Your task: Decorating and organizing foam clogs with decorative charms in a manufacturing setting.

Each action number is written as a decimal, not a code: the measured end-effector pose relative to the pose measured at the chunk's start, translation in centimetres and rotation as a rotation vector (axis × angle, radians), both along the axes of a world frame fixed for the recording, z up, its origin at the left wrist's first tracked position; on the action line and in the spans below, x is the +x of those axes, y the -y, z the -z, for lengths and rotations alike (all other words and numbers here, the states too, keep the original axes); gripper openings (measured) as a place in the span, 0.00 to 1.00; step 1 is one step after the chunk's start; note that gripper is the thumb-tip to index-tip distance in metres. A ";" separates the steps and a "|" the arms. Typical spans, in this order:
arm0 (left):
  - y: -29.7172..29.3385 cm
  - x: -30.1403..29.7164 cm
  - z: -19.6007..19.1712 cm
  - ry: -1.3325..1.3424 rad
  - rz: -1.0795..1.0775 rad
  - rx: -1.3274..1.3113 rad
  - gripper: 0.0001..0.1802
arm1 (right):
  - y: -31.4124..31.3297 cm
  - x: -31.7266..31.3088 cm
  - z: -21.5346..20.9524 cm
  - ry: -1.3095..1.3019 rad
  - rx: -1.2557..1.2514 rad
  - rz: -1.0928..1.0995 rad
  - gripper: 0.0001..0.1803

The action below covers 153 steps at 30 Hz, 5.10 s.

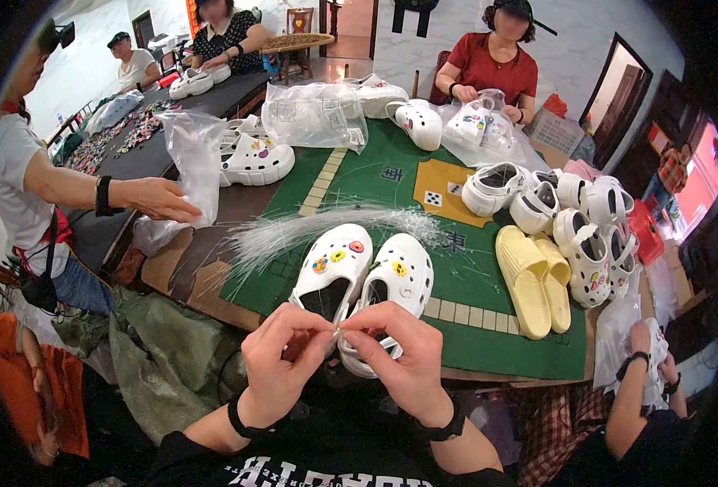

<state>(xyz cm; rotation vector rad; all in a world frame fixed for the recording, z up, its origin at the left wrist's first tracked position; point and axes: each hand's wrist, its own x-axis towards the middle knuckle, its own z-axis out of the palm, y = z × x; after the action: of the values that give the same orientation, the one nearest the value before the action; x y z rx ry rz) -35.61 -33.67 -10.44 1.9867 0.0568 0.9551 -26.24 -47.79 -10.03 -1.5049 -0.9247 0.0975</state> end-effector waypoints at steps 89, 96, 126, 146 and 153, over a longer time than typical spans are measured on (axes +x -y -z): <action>0.7 0.7 1.7 -0.092 0.120 -0.103 0.07 | 1.2 -0.3 1.5 0.279 -0.037 0.186 0.09; 0.9 0.6 1.8 -0.078 0.116 -0.139 0.07 | 1.1 -0.4 1.4 0.267 -0.014 0.186 0.09; -4.4 -0.6 6.1 -0.104 -0.059 -0.350 0.08 | -9.1 8.4 -1.4 0.960 -0.410 -0.142 0.06; -17.1 0.6 9.0 -0.095 -0.440 -0.308 0.28 | -10.4 17.1 -2.9 1.365 -0.667 0.072 0.04; -8.1 1.4 7.9 -0.222 0.024 0.100 0.15 | 15.7 26.5 -3.1 1.063 -1.002 0.796 0.10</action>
<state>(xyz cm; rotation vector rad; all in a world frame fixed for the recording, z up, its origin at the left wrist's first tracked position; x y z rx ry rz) -34.23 -25.56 -18.35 2.1748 0.1102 0.7306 0.23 -63.46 -6.92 -2.8685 -1.0325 -1.0532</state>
